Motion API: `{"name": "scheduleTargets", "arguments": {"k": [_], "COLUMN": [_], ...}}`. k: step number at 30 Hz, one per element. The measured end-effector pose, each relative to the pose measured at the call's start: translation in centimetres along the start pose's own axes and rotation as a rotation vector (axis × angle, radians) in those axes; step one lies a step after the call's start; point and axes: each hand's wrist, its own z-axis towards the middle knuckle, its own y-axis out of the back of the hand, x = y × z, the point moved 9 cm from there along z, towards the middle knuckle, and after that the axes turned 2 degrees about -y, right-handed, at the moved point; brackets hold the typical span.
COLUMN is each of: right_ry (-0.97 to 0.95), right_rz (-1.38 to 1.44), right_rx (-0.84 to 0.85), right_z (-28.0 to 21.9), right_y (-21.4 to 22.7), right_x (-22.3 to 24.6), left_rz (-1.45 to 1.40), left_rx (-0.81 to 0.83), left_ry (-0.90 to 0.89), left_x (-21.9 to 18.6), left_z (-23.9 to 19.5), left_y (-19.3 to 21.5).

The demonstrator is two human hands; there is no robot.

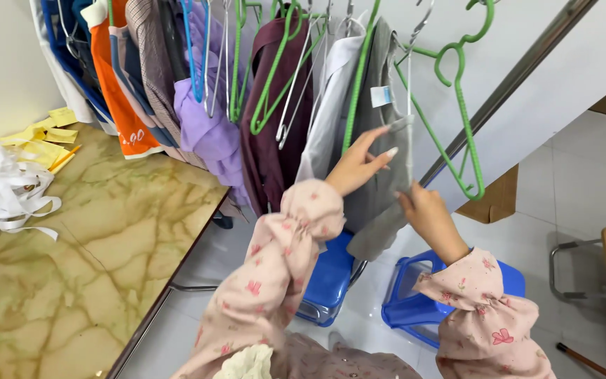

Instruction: The person takes a patterned white shirt from a hanger, folds it, and places it on a stack. They then take a light blue shirt from a hanger, fold it, and add it to the stack. Finally, they take a grey shirt from a hanger, fold it, and place it on the stack.

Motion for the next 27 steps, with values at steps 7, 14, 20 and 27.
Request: {"name": "scheduleTargets", "arguments": {"k": [7,14,20,27], "right_ry": [0.110,0.166,0.208,0.293], "right_rz": [-0.155,-0.134,-0.233,-0.221], "right_rx": [0.107,0.396,0.513,0.642], "right_z": [1.3,1.8,1.0,-1.2], "right_y": [-0.2,-1.9,-2.4,-5.3], "right_x": [-0.7,-2.2,-1.0,0.0], "left_rz": [0.202,0.737,0.882,1.309], "left_rx": [0.029,0.051,-0.128,-0.477], "left_ry": [0.011,0.020,-0.094,-0.691], "left_x": [0.1,-5.8,-8.7,-12.0], "left_z": [3.9,-0.5,-3.4,-10.3], "left_y": [-1.9,-3.2,-3.2,-5.6]}}
